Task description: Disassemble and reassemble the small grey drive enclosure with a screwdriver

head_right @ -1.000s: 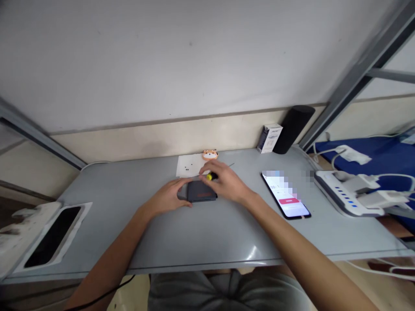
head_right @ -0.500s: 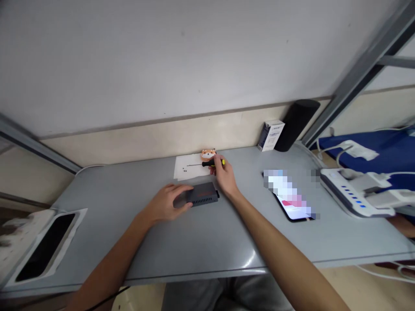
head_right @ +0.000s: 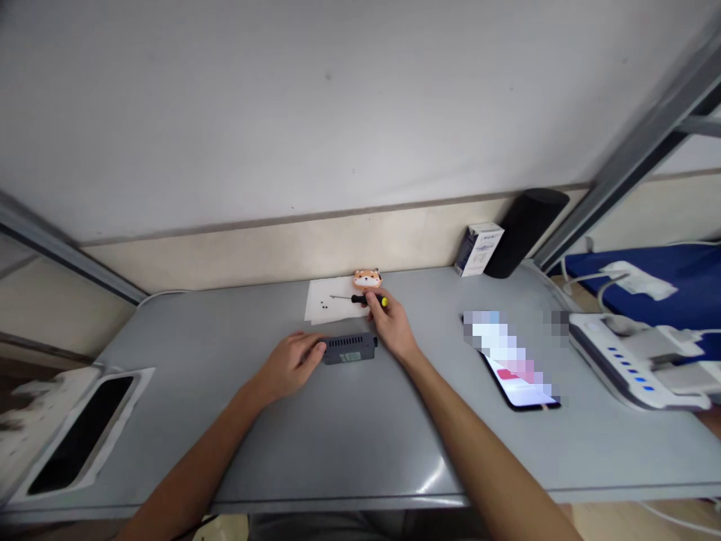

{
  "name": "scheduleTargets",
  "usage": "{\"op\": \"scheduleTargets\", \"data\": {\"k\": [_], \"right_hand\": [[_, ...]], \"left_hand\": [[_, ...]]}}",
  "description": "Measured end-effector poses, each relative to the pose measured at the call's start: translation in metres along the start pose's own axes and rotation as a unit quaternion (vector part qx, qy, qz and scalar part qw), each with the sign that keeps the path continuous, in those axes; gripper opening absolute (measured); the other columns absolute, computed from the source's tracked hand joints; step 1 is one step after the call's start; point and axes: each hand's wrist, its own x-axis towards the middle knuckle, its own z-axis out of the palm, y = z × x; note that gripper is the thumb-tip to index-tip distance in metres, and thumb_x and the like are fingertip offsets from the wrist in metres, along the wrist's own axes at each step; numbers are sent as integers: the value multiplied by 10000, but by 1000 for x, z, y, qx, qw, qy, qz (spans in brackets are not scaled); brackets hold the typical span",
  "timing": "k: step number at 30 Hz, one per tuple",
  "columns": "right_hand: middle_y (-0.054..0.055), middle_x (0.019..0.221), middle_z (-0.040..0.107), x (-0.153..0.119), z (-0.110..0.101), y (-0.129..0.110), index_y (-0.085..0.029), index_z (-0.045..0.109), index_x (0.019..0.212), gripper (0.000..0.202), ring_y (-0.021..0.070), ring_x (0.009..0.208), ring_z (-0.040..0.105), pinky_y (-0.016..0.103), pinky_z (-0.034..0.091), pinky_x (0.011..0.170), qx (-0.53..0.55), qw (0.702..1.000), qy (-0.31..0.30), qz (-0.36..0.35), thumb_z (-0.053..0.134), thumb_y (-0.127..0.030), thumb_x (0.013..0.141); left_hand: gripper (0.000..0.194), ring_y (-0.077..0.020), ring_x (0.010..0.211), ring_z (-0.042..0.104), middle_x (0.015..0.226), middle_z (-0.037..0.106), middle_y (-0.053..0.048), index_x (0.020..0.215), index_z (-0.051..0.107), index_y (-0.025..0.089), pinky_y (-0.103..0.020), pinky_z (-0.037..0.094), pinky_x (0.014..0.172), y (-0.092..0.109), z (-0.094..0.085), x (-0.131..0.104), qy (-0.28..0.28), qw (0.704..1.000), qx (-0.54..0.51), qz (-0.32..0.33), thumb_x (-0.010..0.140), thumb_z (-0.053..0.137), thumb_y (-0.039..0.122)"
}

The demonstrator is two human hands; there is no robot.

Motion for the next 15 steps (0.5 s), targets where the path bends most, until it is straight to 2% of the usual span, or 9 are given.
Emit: {"op": "scheduleTargets", "data": {"k": [2, 4, 8, 12, 15], "right_hand": [[-16, 608, 590, 0, 0, 0, -201, 712, 1015, 693, 179, 585, 548, 310, 455, 589, 1, 1000, 4, 7, 530, -846, 834], [-5, 639, 621, 0, 0, -1, -205, 709, 1005, 700, 175, 584, 548, 308, 453, 575, 11, 1000, 12, 17, 527, -857, 828], [35, 784, 713, 0, -3, -5, -223, 688, 973, 666, 167, 594, 558, 311, 458, 558, 72, 996, 31, 39, 521, -853, 837], [14, 656, 648, 3, -7, -7, -236, 667, 820, 571, 160, 533, 526, 317, 444, 532, 175, 978, 77, 86, 581, -800, 835], [7, 616, 606, 3, -9, -9, -240, 631, 714, 532, 152, 499, 516, 315, 423, 495, 225, 965, 76, 114, 649, -766, 798]], "left_hand": [[371, -198, 745, 640, 846, 724, -42, 1106, 696, 219, -330, 508, 775, -1, -1, -1, 6, 1000, -26, -8, 1063, 405, 446], [341, -192, 737, 632, 855, 711, -29, 1183, 672, 234, -325, 518, 767, -2, -3, -2, 12, 999, -29, -5, 1012, 518, 486], [281, -178, 696, 613, 791, 678, -9, 1130, 683, 244, -327, 535, 766, -6, 0, -4, 54, 998, 3, 21, 943, 648, 450], [256, -175, 714, 639, 814, 699, -16, 1127, 696, 237, -336, 558, 809, -12, 6, -1, 95, 995, 9, 34, 963, 659, 430], [278, -170, 730, 645, 839, 700, -14, 1155, 686, 235, -324, 562, 805, -15, 9, -1, 99, 995, 3, 13, 965, 669, 436]]}}
